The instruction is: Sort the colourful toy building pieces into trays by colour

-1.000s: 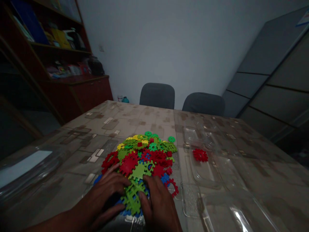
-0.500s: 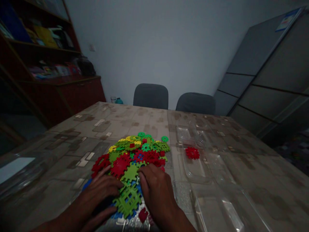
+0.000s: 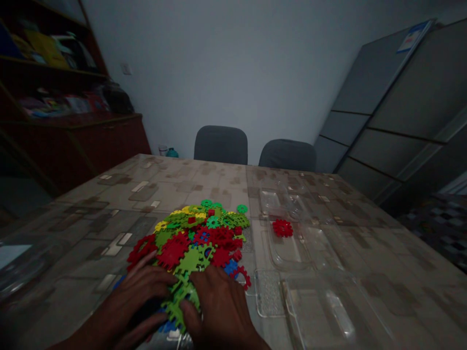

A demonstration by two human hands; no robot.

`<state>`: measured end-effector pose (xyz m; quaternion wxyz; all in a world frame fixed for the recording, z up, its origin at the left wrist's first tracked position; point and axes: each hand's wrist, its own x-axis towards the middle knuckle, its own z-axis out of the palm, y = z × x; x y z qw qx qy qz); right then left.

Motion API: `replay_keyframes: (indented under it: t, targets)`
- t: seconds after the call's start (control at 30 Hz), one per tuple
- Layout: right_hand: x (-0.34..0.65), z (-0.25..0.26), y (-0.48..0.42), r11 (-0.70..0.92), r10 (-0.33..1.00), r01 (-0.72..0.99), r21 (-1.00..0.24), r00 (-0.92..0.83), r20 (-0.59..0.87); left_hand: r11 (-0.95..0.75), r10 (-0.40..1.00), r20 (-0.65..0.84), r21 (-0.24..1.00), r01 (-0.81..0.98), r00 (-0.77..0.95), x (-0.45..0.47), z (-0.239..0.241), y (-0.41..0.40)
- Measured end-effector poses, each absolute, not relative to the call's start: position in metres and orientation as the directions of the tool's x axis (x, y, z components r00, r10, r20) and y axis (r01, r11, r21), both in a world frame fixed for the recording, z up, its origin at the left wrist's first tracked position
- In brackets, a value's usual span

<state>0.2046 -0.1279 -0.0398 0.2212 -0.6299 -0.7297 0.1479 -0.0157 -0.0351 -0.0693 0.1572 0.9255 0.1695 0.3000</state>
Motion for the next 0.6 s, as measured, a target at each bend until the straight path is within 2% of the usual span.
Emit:
replay_keyframes:
  t: [0.13,0.3,0.5,0.6]
  targets:
    - [0.197,-0.052,-0.134,0.158,0.987,0.891,-0.426,-0.125,0.105,-0.898,0.409,0.531,0.382,0.221,0.742,-0.015,-0.070,-0.036]
    - [0.192,-0.043,-0.126,0.159,0.986,0.912,-0.377,-0.168,0.009,-0.909,0.392,0.544,0.355,0.220,0.742,-0.015,-0.068,-0.033]
    - [0.193,-0.035,-0.129,0.125,0.991,0.897,-0.425,-0.136,0.005,-0.972,0.227,0.560,0.183,0.149,0.797,-0.015,-0.055,-0.026]
    - [0.194,-0.036,-0.133,0.109,0.994,0.868,-0.485,-0.107,0.031,-0.974,0.223,0.582,0.172,0.149,0.782,-0.016,-0.056,-0.026]
